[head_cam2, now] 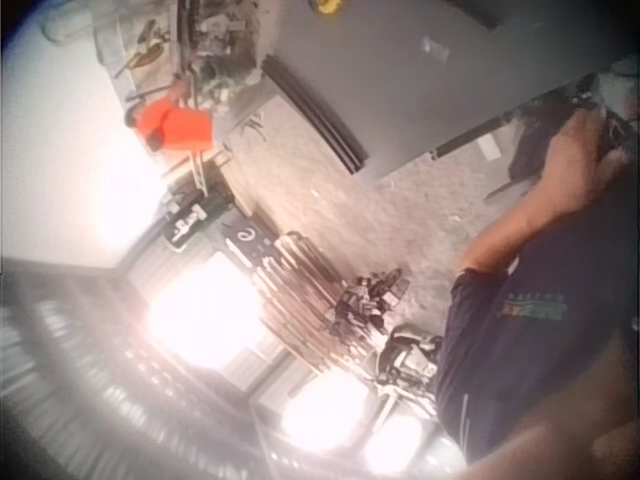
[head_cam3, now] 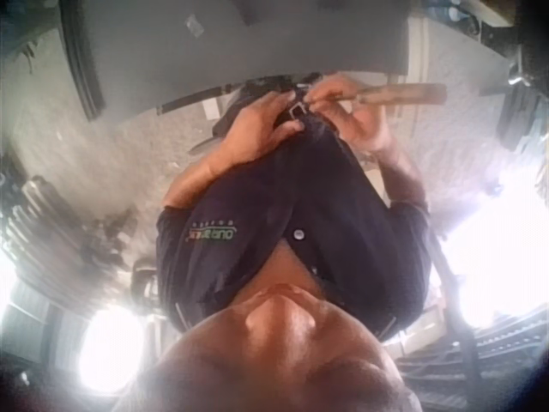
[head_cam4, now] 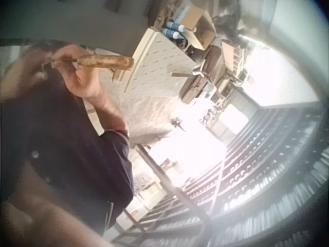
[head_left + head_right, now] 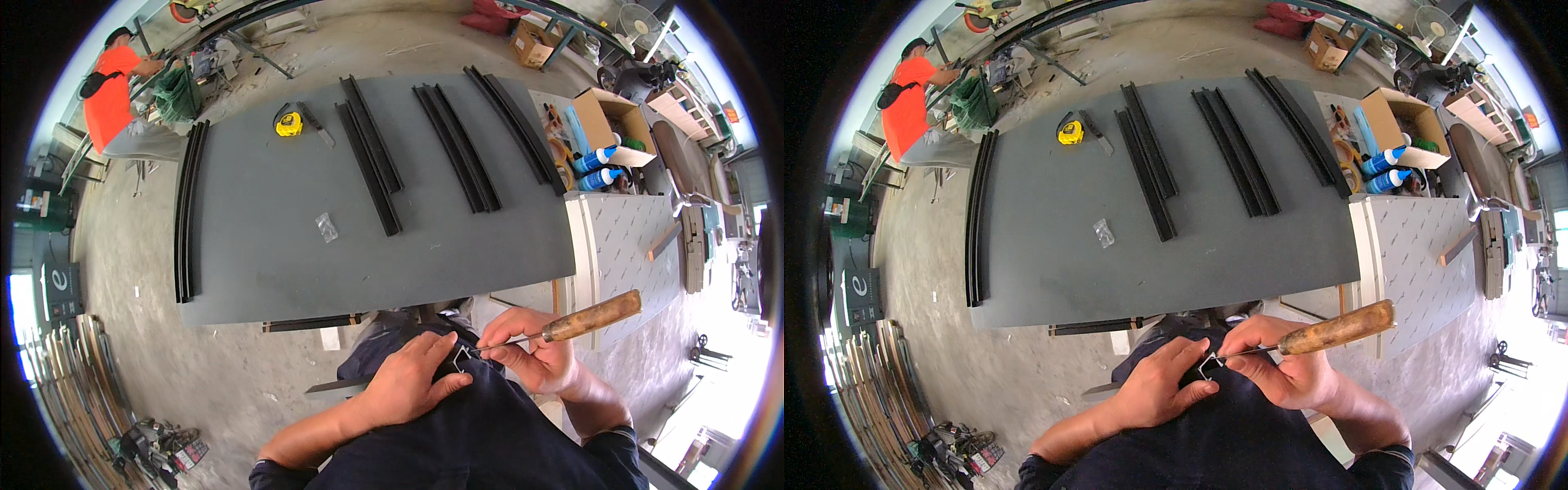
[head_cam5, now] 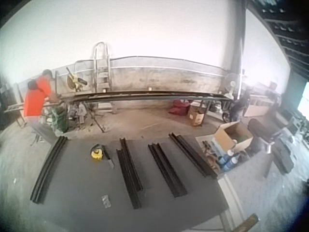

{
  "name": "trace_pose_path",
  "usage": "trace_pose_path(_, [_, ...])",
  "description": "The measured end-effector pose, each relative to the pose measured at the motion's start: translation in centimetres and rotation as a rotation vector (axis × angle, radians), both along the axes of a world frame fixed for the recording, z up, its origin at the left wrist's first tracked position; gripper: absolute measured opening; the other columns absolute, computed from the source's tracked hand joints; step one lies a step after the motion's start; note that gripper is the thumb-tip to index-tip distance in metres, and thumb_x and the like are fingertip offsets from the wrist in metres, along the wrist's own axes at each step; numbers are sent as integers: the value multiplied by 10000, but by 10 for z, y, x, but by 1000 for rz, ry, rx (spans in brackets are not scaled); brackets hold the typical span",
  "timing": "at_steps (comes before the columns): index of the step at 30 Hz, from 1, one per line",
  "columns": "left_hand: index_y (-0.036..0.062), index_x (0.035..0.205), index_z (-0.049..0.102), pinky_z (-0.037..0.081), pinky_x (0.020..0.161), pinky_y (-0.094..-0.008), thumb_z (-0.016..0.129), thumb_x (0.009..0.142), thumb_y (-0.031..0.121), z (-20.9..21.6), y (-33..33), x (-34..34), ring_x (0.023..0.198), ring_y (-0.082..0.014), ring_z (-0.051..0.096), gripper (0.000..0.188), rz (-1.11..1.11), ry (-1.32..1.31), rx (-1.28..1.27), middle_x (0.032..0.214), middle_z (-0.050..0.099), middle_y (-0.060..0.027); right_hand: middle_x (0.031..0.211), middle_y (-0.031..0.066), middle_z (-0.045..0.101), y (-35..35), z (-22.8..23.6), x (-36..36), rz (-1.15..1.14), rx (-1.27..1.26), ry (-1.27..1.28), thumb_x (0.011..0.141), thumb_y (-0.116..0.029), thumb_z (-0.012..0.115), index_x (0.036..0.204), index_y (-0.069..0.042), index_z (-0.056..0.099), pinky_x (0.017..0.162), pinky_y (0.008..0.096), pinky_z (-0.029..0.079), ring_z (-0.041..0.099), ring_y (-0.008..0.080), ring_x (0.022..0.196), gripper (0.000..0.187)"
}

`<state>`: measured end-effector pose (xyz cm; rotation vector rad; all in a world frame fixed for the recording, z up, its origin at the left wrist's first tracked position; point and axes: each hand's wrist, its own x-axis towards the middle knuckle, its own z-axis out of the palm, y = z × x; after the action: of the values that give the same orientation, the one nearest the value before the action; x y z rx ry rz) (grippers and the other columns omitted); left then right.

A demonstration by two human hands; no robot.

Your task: The person uses a hand tool to shave or deburr the edges and inner surfaces of black aluminum extrusions over a work table.

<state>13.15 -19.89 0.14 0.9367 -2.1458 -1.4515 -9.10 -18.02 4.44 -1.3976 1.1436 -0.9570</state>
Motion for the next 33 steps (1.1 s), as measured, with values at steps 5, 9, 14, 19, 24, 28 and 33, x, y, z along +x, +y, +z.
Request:
trace_pose_path(5, [-20,1084,567,524,627,-403,753,814,333,3,1,-1,720,-350,647,481,62,-33,-86,840,626,-152,909,87,656,-4,3,5,3,-11,26,851,-4,686,921,-19,618,682,272,493,627,157,786,99])
trace_pose_path(9, [10,1028,577,525,588,-382,747,819,341,12,-5,-5,681,-319,655,426,38,-44,-230,798,637,-127,891,95,661,-10,12,11,70,-63,109,819,14,686,907,-28,621,680,289,503,648,181,779,118])
trace_pose_path(14, [18,1027,576,522,575,-359,735,827,351,17,-4,-5,683,-288,658,420,26,-84,-316,817,641,-112,873,96,668,-13,17,14,116,-255,228,746,21,713,879,-47,624,653,334,525,667,264,761,174])
trace_pose_path(19, [14,1023,571,510,552,-358,729,825,371,13,0,-5,658,-283,640,438,0,-84,-326,791,612,-106,839,88,690,-14,17,8,259,-397,297,661,16,780,838,-74,627,607,324,530,668,256,699,250])
trace_pose_path(24, [-1,1044,554,502,555,-361,729,821,367,16,-1,-1,650,-276,623,465,-10,-144,-353,763,580,-102,845,97,691,-4,13,2,286,-361,224,652,28,767,853,-77,637,606,327,532,668,266,696,260])
trace_pose_path(28, [-5,1076,536,499,553,-356,745,796,379,18,1,-1,654,-268,621,519,-19,-167,-354,768,576,-101,921,89,681,-8,9,5,217,-415,198,651,11,761,927,-52,635,662,353,539,673,266,769,310])
trace_pose_path(33, [-2,1044,553,492,518,-343,764,777,443,14,-1,-1,612,-262,613,560,50,-103,-390,749,583,-92,864,69,696,-4,6,4,273,-439,213,655,32,765,855,-77,658,615,325,532,672,241,717,251])
